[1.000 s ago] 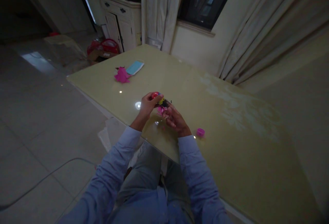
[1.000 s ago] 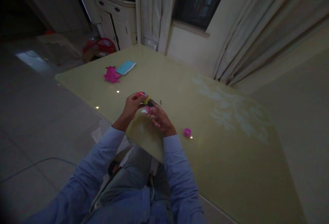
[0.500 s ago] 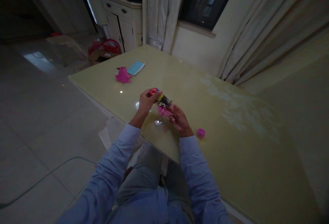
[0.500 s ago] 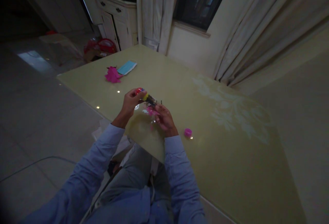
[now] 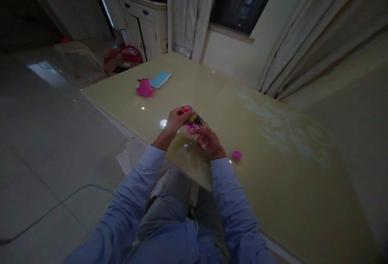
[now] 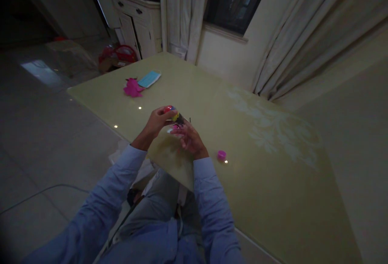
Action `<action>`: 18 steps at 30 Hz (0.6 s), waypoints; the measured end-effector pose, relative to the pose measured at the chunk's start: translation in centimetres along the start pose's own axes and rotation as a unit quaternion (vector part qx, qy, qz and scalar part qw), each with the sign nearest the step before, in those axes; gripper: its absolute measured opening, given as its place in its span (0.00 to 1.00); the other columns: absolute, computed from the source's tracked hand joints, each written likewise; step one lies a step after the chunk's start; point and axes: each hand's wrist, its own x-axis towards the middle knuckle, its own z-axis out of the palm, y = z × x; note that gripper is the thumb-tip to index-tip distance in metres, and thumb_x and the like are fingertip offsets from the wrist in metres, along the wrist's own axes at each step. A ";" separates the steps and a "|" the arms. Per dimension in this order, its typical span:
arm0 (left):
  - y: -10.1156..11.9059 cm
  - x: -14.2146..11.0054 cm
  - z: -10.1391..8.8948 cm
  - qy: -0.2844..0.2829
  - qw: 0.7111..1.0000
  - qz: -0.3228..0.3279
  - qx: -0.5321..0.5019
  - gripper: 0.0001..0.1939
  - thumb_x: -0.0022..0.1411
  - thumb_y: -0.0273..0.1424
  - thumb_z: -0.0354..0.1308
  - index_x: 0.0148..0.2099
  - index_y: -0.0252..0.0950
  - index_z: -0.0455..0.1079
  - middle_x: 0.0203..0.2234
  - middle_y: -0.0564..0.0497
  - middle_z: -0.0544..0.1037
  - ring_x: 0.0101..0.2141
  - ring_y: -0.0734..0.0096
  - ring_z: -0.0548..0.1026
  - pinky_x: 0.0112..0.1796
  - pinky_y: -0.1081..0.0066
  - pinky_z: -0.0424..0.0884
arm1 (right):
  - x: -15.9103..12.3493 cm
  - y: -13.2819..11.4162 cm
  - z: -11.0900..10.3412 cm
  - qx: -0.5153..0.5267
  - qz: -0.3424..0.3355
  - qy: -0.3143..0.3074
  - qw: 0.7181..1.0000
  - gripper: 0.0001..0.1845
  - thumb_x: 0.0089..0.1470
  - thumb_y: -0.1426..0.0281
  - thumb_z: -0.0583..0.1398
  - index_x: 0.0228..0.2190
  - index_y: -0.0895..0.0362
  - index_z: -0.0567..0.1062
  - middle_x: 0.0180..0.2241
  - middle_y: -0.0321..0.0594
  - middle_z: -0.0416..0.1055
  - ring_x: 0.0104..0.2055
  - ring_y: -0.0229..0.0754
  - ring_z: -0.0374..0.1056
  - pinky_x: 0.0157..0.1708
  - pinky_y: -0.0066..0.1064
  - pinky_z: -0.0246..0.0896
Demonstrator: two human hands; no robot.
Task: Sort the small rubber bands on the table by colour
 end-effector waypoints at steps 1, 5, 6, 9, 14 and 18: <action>-0.1 -0.1 0.0 -0.004 1.000 -0.012 -0.001 0.24 0.40 0.40 0.72 0.38 0.33 0.74 0.32 0.49 0.77 0.32 0.69 0.75 0.34 0.67 0.75 | -0.1 0.0 0.1 -0.014 0.007 -0.022 1.000 0.40 0.51 0.52 0.63 0.61 0.48 0.58 0.40 0.41 0.78 0.13 0.28 0.61 0.12 0.22 0.60; -0.5 -0.2 0.0 0.004 1.000 -0.029 -0.001 0.24 0.40 0.41 0.71 0.39 0.34 0.74 0.32 0.49 0.77 0.32 0.69 0.75 0.34 0.67 0.76 | -0.5 -0.1 0.5 -0.046 0.020 -0.077 0.996 0.43 0.52 0.53 0.64 0.63 0.46 0.54 0.39 0.40 0.77 0.12 0.29 0.61 0.13 0.24 0.62; -0.6 -0.2 0.0 0.002 1.000 -0.027 0.000 0.24 0.40 0.41 0.71 0.40 0.34 0.74 0.32 0.49 0.77 0.32 0.69 0.75 0.34 0.67 0.76 | -0.5 -0.2 0.6 -0.046 0.017 -0.080 0.996 0.42 0.52 0.54 0.64 0.63 0.46 0.54 0.37 0.38 0.77 0.11 0.29 0.60 0.13 0.24 0.61; -0.5 -0.3 0.1 -0.012 1.000 -0.022 0.007 0.25 0.40 0.41 0.72 0.40 0.35 0.74 0.32 0.50 0.76 0.32 0.70 0.75 0.34 0.68 0.76 | -0.5 -0.2 0.6 -0.037 0.008 -0.075 0.996 0.38 0.53 0.55 0.64 0.61 0.45 0.56 0.34 0.34 0.76 0.10 0.27 0.56 0.13 0.24 0.62; -0.2 -0.1 0.2 -0.006 1.000 -0.006 0.024 0.23 0.38 0.42 0.72 0.35 0.33 0.74 0.29 0.50 0.76 0.30 0.69 0.74 0.32 0.67 0.75 | -0.4 0.2 0.2 -0.021 -0.011 -0.056 0.998 0.33 0.53 0.54 0.63 0.57 0.47 0.61 0.34 0.33 0.75 0.11 0.26 0.55 0.12 0.22 0.61; -0.3 0.2 -0.3 -0.001 0.999 0.001 0.032 0.23 0.38 0.42 0.72 0.34 0.33 0.75 0.28 0.50 0.76 0.29 0.71 0.74 0.32 0.69 0.74 | 0.0 0.6 -0.1 0.002 -0.016 -0.030 0.999 0.29 0.52 0.53 0.64 0.53 0.50 0.67 0.36 0.35 0.76 0.14 0.27 0.60 0.10 0.20 0.57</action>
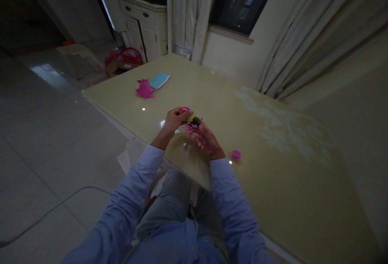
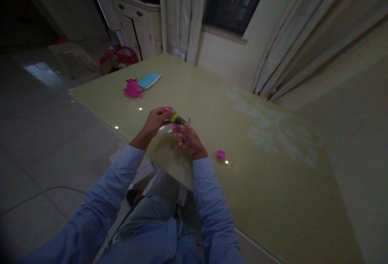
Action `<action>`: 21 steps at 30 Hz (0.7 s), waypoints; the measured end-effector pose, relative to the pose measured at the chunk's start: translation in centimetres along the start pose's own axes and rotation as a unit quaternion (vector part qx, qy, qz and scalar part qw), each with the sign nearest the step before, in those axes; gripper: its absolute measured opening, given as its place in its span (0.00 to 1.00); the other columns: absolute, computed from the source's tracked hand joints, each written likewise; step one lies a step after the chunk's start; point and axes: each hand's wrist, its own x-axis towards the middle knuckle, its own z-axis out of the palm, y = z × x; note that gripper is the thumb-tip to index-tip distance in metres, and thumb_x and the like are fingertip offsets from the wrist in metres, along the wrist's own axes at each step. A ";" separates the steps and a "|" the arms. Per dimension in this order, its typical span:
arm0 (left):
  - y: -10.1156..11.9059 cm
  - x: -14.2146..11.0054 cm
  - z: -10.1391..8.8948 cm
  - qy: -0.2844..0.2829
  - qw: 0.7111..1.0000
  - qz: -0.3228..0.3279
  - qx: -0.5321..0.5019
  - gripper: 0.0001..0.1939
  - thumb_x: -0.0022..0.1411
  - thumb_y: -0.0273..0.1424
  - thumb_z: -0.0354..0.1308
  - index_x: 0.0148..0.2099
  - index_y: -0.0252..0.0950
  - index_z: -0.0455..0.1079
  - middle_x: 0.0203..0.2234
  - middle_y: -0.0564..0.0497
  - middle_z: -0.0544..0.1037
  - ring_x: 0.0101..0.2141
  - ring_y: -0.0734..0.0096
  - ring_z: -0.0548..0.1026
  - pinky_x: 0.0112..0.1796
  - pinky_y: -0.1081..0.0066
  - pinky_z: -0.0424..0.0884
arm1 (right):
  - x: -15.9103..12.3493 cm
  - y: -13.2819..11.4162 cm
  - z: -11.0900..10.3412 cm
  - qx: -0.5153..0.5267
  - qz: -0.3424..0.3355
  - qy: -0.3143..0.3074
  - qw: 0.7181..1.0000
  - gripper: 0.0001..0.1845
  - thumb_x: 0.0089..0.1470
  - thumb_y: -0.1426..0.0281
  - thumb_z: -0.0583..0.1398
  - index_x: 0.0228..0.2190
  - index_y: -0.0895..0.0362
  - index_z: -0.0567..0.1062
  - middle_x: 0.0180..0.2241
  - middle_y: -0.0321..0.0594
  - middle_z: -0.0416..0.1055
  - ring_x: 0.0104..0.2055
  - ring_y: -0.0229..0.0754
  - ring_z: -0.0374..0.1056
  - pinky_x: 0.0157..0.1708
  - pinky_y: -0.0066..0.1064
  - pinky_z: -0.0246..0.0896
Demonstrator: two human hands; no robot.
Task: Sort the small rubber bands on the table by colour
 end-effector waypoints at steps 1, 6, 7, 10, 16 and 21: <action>-0.1 0.1 -0.2 0.002 1.000 -0.003 0.001 0.23 0.39 0.43 0.72 0.35 0.33 0.75 0.28 0.50 0.76 0.29 0.71 0.74 0.32 0.69 0.74 | 0.1 0.1 0.0 0.006 0.000 0.007 1.000 0.28 0.52 0.53 0.65 0.51 0.51 0.69 0.37 0.35 0.76 0.15 0.28 0.62 0.11 0.20 0.58; 0.0 0.4 -0.7 0.039 0.999 -0.004 -0.009 0.24 0.37 0.42 0.72 0.35 0.33 0.75 0.28 0.50 0.76 0.29 0.72 0.75 0.31 0.70 0.74 | 0.2 0.0 0.3 0.015 -0.027 0.080 0.996 0.19 0.50 0.58 0.68 0.40 0.57 0.77 0.36 0.40 0.78 0.21 0.30 0.67 0.22 0.23 0.68; 0.0 0.5 -0.8 0.044 0.999 0.000 -0.013 0.23 0.38 0.42 0.72 0.35 0.32 0.75 0.28 0.50 0.76 0.29 0.72 0.74 0.31 0.70 0.73 | 0.2 -0.1 0.4 0.013 -0.030 0.093 0.995 0.18 0.49 0.59 0.68 0.39 0.58 0.77 0.37 0.41 0.78 0.22 0.30 0.67 0.24 0.24 0.69; 0.1 1.0 -0.9 0.048 0.999 0.015 -0.006 0.23 0.38 0.42 0.71 0.35 0.32 0.75 0.28 0.51 0.76 0.28 0.72 0.74 0.31 0.71 0.73 | 0.1 -0.4 0.4 0.015 -0.019 0.123 0.992 0.17 0.46 0.61 0.70 0.37 0.57 0.78 0.38 0.41 0.78 0.24 0.31 0.67 0.28 0.26 0.70; 0.0 2.1 -1.3 0.073 0.993 0.080 0.036 0.22 0.41 0.42 0.70 0.34 0.31 0.74 0.25 0.52 0.74 0.27 0.74 0.72 0.31 0.71 0.72 | 0.3 -0.1 -0.7 0.018 -0.007 0.219 0.975 0.19 0.35 0.65 0.75 0.28 0.57 0.74 0.25 0.33 0.74 0.24 0.33 0.68 0.27 0.25 0.68; 0.1 2.1 -1.2 0.072 0.953 0.207 0.210 0.22 0.46 0.40 0.68 0.42 0.32 0.75 0.34 0.48 0.78 0.33 0.70 0.74 0.37 0.70 0.71 | 0.6 0.0 -0.9 -0.032 -0.030 0.245 0.968 0.22 0.35 0.66 0.73 0.35 0.57 0.76 0.32 0.38 0.77 0.29 0.37 0.72 0.29 0.28 0.71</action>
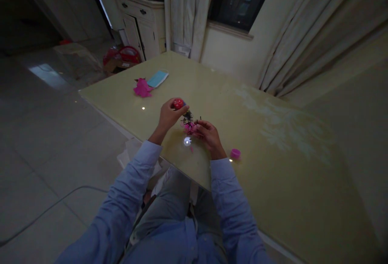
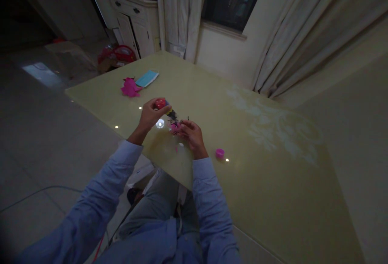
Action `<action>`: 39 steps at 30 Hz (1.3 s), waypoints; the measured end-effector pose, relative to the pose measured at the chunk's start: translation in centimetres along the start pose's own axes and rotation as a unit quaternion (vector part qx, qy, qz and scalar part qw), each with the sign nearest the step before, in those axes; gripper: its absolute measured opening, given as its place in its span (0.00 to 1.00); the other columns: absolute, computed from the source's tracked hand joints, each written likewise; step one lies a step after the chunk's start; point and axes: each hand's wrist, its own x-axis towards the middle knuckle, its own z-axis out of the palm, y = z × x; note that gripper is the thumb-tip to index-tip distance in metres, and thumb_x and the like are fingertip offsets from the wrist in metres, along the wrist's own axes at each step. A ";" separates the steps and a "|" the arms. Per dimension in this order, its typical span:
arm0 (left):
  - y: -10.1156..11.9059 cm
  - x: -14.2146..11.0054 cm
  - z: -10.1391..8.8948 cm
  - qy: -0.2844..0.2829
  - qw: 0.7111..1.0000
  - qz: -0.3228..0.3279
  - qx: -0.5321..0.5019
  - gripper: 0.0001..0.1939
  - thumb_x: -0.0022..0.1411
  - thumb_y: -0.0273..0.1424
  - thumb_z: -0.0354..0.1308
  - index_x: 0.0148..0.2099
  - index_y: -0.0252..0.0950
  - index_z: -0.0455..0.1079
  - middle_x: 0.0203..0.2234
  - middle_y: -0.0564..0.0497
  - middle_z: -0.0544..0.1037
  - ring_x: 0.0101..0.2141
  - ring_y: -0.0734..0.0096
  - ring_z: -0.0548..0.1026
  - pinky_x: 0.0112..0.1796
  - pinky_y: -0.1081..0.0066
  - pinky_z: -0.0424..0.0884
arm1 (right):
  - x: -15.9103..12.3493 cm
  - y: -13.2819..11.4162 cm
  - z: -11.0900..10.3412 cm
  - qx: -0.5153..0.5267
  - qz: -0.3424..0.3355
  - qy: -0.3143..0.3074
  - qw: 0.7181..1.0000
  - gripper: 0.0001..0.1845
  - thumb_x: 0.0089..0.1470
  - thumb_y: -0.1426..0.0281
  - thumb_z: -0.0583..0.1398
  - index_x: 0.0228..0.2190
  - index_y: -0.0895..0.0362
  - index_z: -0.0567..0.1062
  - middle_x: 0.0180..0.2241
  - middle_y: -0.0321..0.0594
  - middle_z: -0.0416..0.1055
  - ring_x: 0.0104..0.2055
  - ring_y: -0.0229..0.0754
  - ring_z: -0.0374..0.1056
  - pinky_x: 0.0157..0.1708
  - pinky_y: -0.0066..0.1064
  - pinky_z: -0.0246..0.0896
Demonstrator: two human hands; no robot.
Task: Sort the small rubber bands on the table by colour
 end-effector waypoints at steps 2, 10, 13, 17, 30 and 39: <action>0.3 -0.2 0.2 -0.027 0.996 0.065 0.053 0.25 0.47 0.38 0.68 0.47 0.34 0.74 0.41 0.45 0.78 0.38 0.66 0.75 0.41 0.67 0.71 | 0.1 -0.1 0.1 -0.044 -0.019 0.022 0.999 0.23 0.37 0.66 0.71 0.39 0.57 0.77 0.32 0.38 0.77 0.27 0.37 0.71 0.27 0.29 0.70; 0.7 0.0 1.2 -0.063 0.996 0.016 -0.057 0.29 0.44 0.38 0.69 0.50 0.35 0.72 0.43 0.45 0.77 0.39 0.66 0.75 0.40 0.66 0.72 | 0.6 0.4 0.2 -0.174 -0.097 0.057 0.978 0.19 0.43 0.62 0.65 0.38 0.58 0.79 0.29 0.38 0.76 0.22 0.34 0.64 0.20 0.25 0.59; 0.2 0.4 0.9 -0.009 0.981 -0.118 -0.154 0.27 0.43 0.40 0.68 0.46 0.34 0.72 0.35 0.49 0.76 0.33 0.69 0.74 0.34 0.69 0.72 | 0.7 0.5 0.2 -0.171 -0.119 0.062 0.976 0.18 0.45 0.59 0.64 0.35 0.59 0.78 0.27 0.37 0.74 0.21 0.33 0.63 0.20 0.25 0.58; 0.1 0.5 0.3 0.023 0.973 -0.155 -0.171 0.24 0.40 0.39 0.69 0.41 0.35 0.72 0.31 0.52 0.75 0.31 0.72 0.73 0.30 0.73 0.70 | 0.8 0.8 -0.2 -0.201 -0.114 0.111 0.967 0.16 0.45 0.59 0.63 0.32 0.59 0.75 0.28 0.37 0.73 0.19 0.34 0.64 0.17 0.25 0.56; 0.2 -0.2 1.0 -0.006 0.955 -0.188 -0.227 0.21 0.42 0.41 0.68 0.38 0.36 0.70 0.31 0.53 0.74 0.31 0.73 0.74 0.32 0.73 0.72 | 0.3 0.3 0.6 -0.193 -0.191 0.038 0.962 0.13 0.47 0.61 0.63 0.32 0.57 0.77 0.33 0.39 0.74 0.34 0.39 0.70 0.34 0.28 0.65; 0.1 -1.5 1.3 -0.062 0.923 -0.270 -0.268 0.21 0.41 0.42 0.68 0.33 0.35 0.66 0.25 0.54 0.72 0.26 0.74 0.72 0.30 0.70 0.73 | -1.0 0.2 1.1 -0.127 -0.064 -0.109 0.984 0.37 0.44 0.61 0.67 0.57 0.49 0.69 0.24 0.30 0.70 0.17 0.31 0.56 0.15 0.23 0.53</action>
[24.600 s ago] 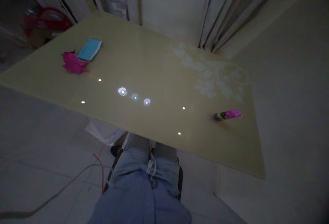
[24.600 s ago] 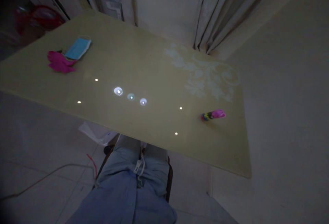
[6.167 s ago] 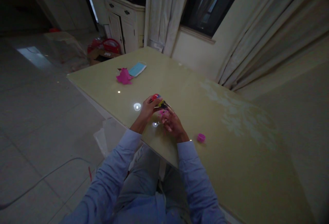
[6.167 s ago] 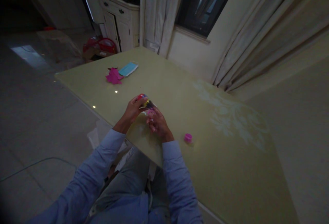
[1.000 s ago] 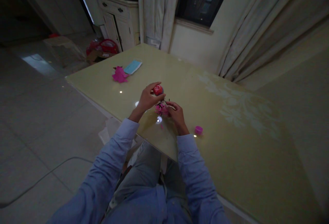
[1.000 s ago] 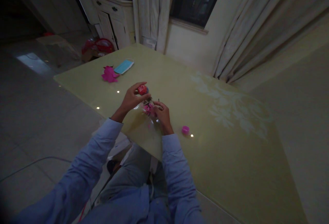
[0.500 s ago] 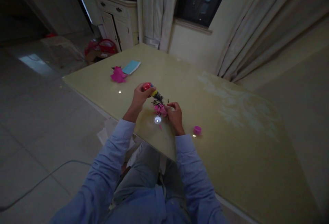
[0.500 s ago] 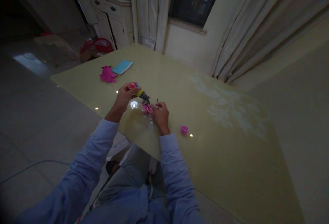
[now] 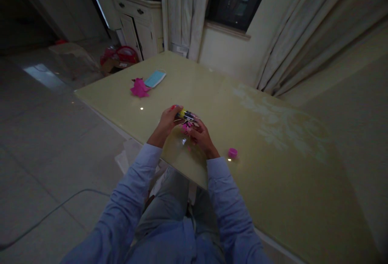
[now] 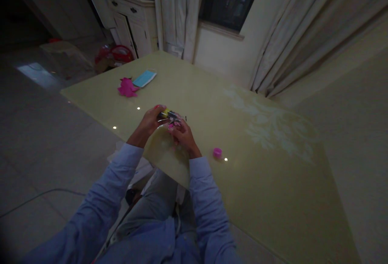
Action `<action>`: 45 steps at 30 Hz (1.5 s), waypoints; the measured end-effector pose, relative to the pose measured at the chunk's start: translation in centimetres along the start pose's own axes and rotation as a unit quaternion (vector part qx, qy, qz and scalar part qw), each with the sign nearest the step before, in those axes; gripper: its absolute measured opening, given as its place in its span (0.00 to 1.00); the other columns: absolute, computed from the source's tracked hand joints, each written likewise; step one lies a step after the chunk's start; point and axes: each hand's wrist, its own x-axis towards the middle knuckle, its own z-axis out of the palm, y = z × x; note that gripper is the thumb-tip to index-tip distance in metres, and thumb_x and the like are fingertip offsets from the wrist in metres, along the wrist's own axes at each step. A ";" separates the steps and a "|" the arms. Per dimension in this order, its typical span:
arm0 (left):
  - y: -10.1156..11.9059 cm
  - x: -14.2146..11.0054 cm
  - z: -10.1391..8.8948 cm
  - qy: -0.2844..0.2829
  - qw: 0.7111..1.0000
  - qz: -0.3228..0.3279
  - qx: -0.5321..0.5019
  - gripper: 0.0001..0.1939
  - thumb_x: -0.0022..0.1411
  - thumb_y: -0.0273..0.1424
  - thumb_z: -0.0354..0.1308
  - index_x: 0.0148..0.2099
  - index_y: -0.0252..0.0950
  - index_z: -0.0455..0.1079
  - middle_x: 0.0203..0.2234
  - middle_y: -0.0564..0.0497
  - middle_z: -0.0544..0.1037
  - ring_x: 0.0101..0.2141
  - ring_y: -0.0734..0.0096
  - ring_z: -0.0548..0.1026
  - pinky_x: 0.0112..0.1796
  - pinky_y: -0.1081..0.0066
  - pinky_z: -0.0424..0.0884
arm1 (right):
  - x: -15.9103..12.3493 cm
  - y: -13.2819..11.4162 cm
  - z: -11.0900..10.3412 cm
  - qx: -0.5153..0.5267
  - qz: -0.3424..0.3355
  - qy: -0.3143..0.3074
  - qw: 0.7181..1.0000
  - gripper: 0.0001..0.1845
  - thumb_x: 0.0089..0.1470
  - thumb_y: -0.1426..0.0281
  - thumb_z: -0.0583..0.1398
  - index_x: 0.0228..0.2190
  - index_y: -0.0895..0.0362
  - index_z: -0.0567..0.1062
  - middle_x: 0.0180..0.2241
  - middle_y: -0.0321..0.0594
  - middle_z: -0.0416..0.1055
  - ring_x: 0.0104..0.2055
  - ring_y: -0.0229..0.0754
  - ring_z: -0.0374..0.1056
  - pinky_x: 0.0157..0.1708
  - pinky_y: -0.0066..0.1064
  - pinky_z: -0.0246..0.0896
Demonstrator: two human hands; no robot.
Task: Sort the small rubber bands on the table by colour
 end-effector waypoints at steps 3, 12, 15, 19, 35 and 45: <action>-0.1 -0.5 0.4 -0.021 0.999 -0.021 0.017 0.20 0.40 0.39 0.69 0.32 0.35 0.67 0.24 0.54 0.71 0.25 0.76 0.71 0.30 0.71 0.73 | -0.6 -0.5 0.1 0.014 0.044 -0.078 0.996 0.39 0.45 0.60 0.67 0.58 0.51 0.67 0.23 0.31 0.71 0.14 0.31 0.57 0.13 0.23 0.54; 0.1 -1.4 0.8 -0.015 0.999 -0.004 0.050 0.22 0.41 0.40 0.69 0.35 0.36 0.66 0.25 0.56 0.71 0.26 0.76 0.71 0.28 0.73 0.73 | -1.0 -0.9 0.0 0.011 0.070 -0.140 0.988 0.51 0.47 0.58 0.68 0.66 0.47 0.51 0.25 0.31 0.76 0.12 0.30 0.60 0.09 0.20 0.50; 0.1 -1.7 0.5 -0.021 0.999 0.008 0.049 0.21 0.42 0.40 0.69 0.34 0.35 0.66 0.24 0.56 0.69 0.26 0.76 0.70 0.29 0.72 0.73 | -0.7 -0.6 -0.4 0.010 0.069 -0.158 0.985 0.49 0.48 0.59 0.67 0.66 0.48 0.52 0.23 0.30 0.75 0.12 0.31 0.61 0.09 0.20 0.51; -0.5 -1.8 0.3 0.011 0.997 0.030 0.069 0.20 0.43 0.42 0.67 0.32 0.34 0.67 0.23 0.55 0.69 0.26 0.75 0.70 0.29 0.72 0.73 | -0.5 -0.4 -1.0 0.016 0.070 -0.155 0.985 0.43 0.48 0.59 0.67 0.63 0.49 0.58 0.24 0.30 0.75 0.12 0.31 0.62 0.11 0.21 0.55; -0.9 0.5 -1.0 0.124 0.957 0.181 0.191 0.18 0.48 0.45 0.63 0.33 0.34 0.69 0.25 0.54 0.70 0.25 0.74 0.67 0.28 0.74 0.65 | 0.5 0.5 -1.3 0.058 0.024 -0.047 0.997 0.22 0.45 0.59 0.69 0.41 0.56 0.75 0.31 0.37 0.76 0.23 0.31 0.67 0.19 0.21 0.60; 0.7 -0.1 -0.6 0.110 0.867 0.310 0.375 0.15 0.52 0.37 0.62 0.41 0.37 0.68 0.33 0.51 0.73 0.34 0.67 0.70 0.39 0.68 0.66 | 0.9 0.5 -1.9 0.010 0.031 0.086 0.996 0.20 0.41 0.59 0.69 0.32 0.58 0.74 0.22 0.33 0.71 0.19 0.32 0.65 0.15 0.22 0.59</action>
